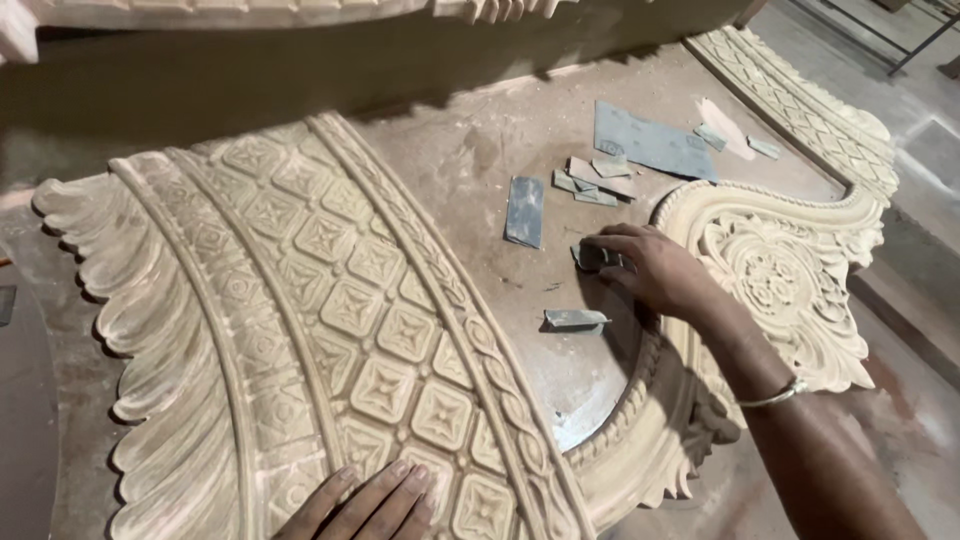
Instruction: The person uses a small handheld tool to carve and refine a decorative pattern on a large ornamental panel. They repeatedly scrape and smooth the raised diamond and scroll motifs, moving along the panel's length while holding the piece steady with the other hand.
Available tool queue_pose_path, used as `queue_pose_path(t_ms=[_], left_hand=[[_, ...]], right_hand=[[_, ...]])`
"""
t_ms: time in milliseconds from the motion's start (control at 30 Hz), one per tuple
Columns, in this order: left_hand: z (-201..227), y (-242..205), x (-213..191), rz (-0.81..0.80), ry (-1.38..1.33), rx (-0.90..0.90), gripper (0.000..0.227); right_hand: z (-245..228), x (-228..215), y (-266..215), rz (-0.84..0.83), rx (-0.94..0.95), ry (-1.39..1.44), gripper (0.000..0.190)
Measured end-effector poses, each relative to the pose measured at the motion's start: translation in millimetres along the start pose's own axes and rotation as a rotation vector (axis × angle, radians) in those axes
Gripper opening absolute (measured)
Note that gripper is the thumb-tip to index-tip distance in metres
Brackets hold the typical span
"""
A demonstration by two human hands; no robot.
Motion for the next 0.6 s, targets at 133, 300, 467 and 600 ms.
queue_pose_path(t_ms=[133,300,467,600], left_hand=[[0,2,2,0.038,0.064,0.022,0.031],[-1,0,2,0.027,0.056,0.017,0.031],[-5,14,-10,-0.007,0.025,0.028,0.033],[-17,25,-21,-0.147,-0.173,-0.014,0.041]], right_hand=[[27,5,-2,0.02,0.16,0.089,0.036],[34,6,-26,0.041,0.386,0.56,0.024],[-15,31,-62,-0.178,0.296,1.36,0.022],[-54,38,-81,-0.168,0.273,1.493,0.031]])
Point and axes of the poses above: each hand's wrist, its own y-axis towards the middle knuckle, its own x-axis out of the palm, z = x × y, the point moved 8 cm from there along y, towards the middle knuckle, and after that the axes turned 12 degrees about y, right-handed, at the moved point
